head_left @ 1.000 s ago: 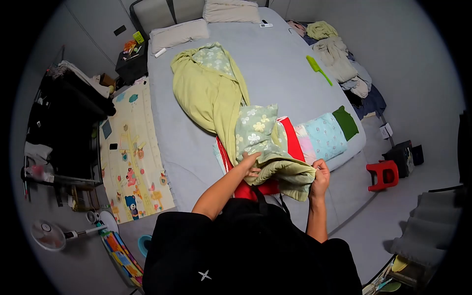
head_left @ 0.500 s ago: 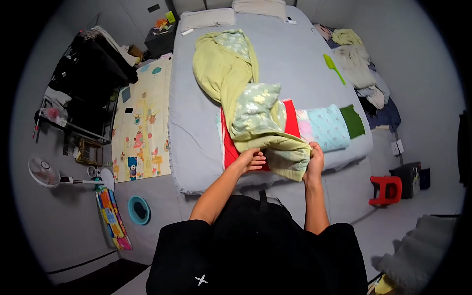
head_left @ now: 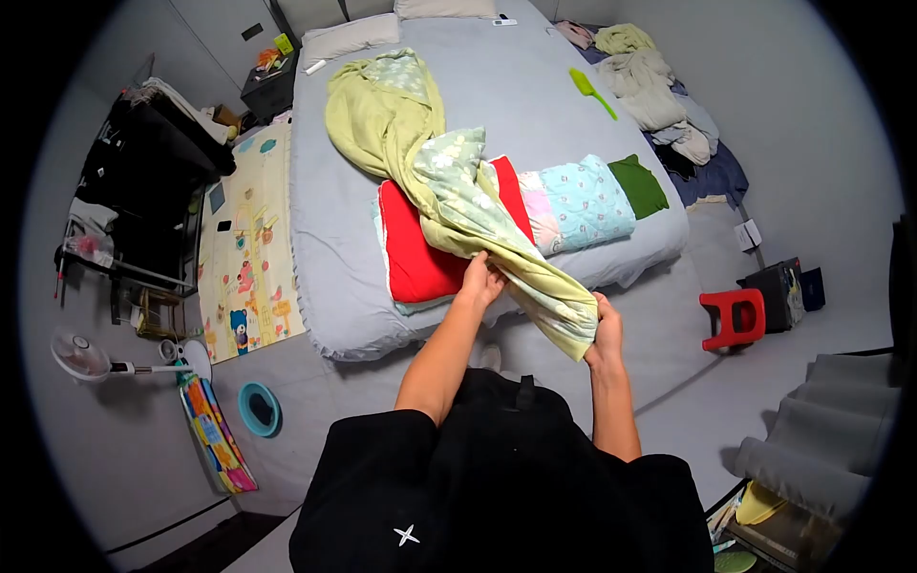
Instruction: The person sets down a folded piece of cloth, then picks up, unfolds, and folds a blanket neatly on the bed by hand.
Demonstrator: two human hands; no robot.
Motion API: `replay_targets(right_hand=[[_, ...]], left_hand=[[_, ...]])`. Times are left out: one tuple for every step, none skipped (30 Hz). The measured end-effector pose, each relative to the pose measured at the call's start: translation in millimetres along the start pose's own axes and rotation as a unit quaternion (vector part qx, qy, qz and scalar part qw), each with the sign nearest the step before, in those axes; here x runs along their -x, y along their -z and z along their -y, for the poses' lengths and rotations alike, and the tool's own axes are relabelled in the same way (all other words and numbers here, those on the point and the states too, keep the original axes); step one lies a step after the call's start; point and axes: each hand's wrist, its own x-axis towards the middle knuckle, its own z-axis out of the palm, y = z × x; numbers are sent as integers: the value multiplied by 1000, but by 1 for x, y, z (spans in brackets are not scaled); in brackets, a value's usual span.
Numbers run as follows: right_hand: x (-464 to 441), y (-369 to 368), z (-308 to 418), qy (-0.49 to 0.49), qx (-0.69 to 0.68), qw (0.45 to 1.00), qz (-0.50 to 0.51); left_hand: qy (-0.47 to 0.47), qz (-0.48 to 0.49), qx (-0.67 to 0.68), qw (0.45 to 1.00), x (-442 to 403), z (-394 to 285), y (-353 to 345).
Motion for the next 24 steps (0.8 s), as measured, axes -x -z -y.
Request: replay_targets(right_hand=[[-4, 6, -2, 3, 9, 1000, 17], [-8, 11, -2, 7, 18, 999, 34], [-11, 15, -3, 11, 26, 998, 51], [-14, 18, -4, 11, 30, 998, 53], [-17, 20, -5, 10, 33, 998, 55], [-18, 21, -6, 11, 36, 998, 56], [-17, 20, -6, 1, 25, 998, 55], [-17, 18, -5, -9, 15, 998, 54], [-17, 15, -5, -19, 5, 998, 55], [-20, 16, -7, -22, 26, 998, 61], [-23, 20, -12, -25, 48, 996, 66], [-25, 21, -15, -27, 70, 995, 71], [-28, 22, -16, -21, 80, 992, 95], [-30, 24, -17, -16, 90, 989, 118], [-31, 27, -18, -11, 100, 985, 140], [-31, 22, -16, -8, 99, 986, 131], [-30, 18, -14, -9, 132, 984, 120], [-21, 3, -5, -11, 165, 980, 108], [-16, -4, 1, -12, 198, 975, 96], [-22, 0, -1, -10, 273, 954, 125], [-22, 1, -1, -16, 437, 884, 164], [-15, -8, -8, 18, 525, 831, 182], [-4, -17, -19, 46, 608, 767, 200], [-2, -22, -28, 83, 602, 767, 207]], left_hand=[[-10, -23, -30, 999, -1, -2, 3], [-20, -46, -60, 997, -2, -7, 8], [-30, -69, -90, 993, -1, -14, 11], [-42, -52, -31, 997, 10, -21, 6], [-50, -46, -19, 998, 19, -30, 2], [-69, -14, 7, 998, 25, -37, -2], [-88, 19, 33, 995, 34, -44, -8], [-119, 52, 46, 990, 45, -49, -13], [-125, 76, 72, 987, 48, -55, -14], [-130, 100, 98, 982, 51, -61, -14], [-135, 124, 123, 975, 55, -66, -15], [-134, 154, 175, 963, 58, -69, -14], [-139, 151, 173, 963, 59, -72, -12], [-144, 149, 170, 963, 60, -74, -10], [-148, 145, 169, 964, 61, -74, -7], [-135, 112, 149, 973, 50, -72, 3], [-130, 84, 93, 984, 30, -70, 21], [-129, -5, -171, 977, 24, -66, 36], [-117, -92, -421, 895, 22, -60, 52], [-105, -116, -675, 721, 25, -53, 76], [-86, -129, -865, 478, 26, -52, 89], [-81, -126, -877, 457, 33, -56, 79], [-69, -125, -887, 439, 40, -57, 73], [-61, -125, -897, 421, 44, -61, 63]])
